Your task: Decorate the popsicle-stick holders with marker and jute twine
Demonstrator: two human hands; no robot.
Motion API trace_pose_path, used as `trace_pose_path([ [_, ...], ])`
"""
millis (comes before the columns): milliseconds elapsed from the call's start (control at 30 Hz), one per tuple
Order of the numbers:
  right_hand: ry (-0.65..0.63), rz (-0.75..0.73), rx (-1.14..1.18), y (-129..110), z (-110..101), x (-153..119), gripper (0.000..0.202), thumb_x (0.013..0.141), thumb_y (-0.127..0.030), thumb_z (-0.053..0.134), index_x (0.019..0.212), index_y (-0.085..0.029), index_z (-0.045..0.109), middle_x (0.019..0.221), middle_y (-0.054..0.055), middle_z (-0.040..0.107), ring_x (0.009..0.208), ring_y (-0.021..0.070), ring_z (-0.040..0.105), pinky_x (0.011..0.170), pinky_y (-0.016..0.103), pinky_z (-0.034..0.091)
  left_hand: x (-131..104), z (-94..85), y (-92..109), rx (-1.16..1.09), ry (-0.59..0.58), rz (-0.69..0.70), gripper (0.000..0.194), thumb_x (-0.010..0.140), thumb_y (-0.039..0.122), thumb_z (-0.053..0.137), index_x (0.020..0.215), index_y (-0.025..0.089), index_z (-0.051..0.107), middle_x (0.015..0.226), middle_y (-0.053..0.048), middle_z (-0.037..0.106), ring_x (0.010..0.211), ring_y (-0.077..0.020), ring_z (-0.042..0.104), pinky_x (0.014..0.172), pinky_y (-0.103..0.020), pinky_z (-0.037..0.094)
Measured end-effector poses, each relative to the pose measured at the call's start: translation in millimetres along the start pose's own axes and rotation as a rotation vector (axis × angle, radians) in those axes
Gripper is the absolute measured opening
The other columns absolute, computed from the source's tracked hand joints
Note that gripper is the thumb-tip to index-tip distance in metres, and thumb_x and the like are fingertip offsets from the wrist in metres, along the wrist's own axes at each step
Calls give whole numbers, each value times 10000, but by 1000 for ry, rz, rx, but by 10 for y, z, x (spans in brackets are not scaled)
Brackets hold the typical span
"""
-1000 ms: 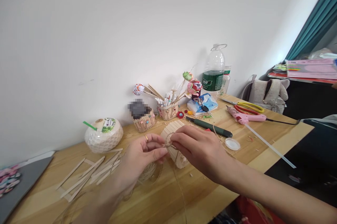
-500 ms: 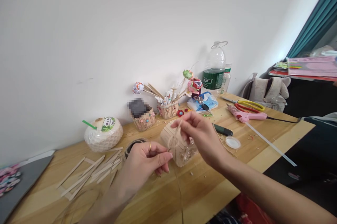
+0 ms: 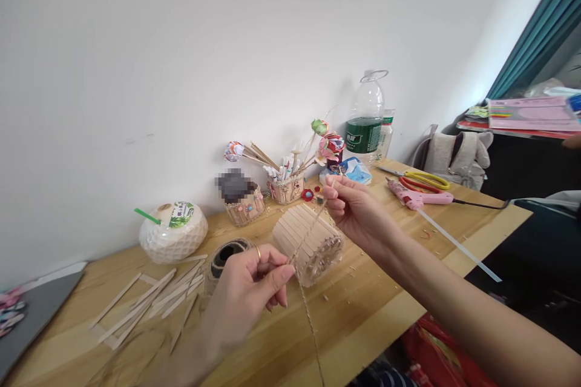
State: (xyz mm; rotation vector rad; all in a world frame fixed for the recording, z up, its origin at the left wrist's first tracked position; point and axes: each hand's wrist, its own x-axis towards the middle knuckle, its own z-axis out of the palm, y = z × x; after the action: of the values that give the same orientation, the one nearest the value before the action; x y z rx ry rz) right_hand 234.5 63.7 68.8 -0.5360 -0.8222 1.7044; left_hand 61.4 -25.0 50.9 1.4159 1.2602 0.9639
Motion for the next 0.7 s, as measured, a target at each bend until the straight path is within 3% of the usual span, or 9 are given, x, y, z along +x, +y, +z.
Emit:
trace_pose_path([
  [167, -14, 50, 12, 6, -82, 35, 162, 703, -75, 598, 654, -149, 462, 497, -90, 430, 366, -17, 303, 338, 61, 229, -1, 23, -4, -10, -35, -9, 215, 768, 331, 607, 639, 165, 567, 490, 25, 568, 481, -98, 488, 495, -207, 404],
  [300, -53, 83, 9, 7, -102, 1, 128, 721, -110, 615, 702, -146, 493, 512, -83, 449, 374, -14, 333, 342, 53, 240, 57, 14, -35, -104, -116, -96, 175, 700, 297, 690, 663, 163, 584, 616, -23, 679, 577, -133, 584, 580, -243, 447],
  [367, -80, 103, 11, -1, -104, -23, 149, 709, -133, 646, 705, -143, 497, 520, -80, 464, 374, -17, 342, 343, 51, 246, 82, -8, -47, -128, -126, -123, 197, 647, 247, 742, 771, 153, 621, 719, -45, 720, 658, -151, 621, 641, -257, 454],
  [433, -114, 115, 19, -3, -102, -45, 184, 687, -156, 684, 708, -142, 502, 519, -82, 482, 371, -21, 351, 342, 49, 253, 86, -35, -47, -145, -129, -141, 338, 639, 233, 759, 938, 144, 628, 779, -52, 732, 696, -154, 629, 675, -264, 454],
  [533, -161, 116, 5, 16, -88, -66, 211, 677, -192, 715, 701, -136, 512, 517, -78, 514, 365, -21, 370, 335, 53, 273, 61, -62, -28, -206, -132, -170, 464, 728, 342, 697, 1130, 138, 587, 784, -57, 734, 679, -144, 620, 675, -268, 462],
  [633, -153, 96, -62, 43, -55, -78, 188, 718, -219, 691, 709, -134, 524, 560, -52, 568, 388, -8, 431, 358, 65, 341, 35, -63, -17, -271, -148, -181, 423, 769, 454, 629, 1050, 139, 662, 744, -65, 733, 681, -155, 628, 683, -277, 477],
  [700, -143, 99, -129, 51, -23, -97, 148, 748, -212, 663, 774, -138, 538, 700, -2, 635, 497, 24, 542, 427, 87, 420, 32, -58, -18, -263, -160, -175, 323, 725, 413, 688, 906, 147, 720, 699, -55, 727, 663, -152, 624, 675, -266, 476],
])
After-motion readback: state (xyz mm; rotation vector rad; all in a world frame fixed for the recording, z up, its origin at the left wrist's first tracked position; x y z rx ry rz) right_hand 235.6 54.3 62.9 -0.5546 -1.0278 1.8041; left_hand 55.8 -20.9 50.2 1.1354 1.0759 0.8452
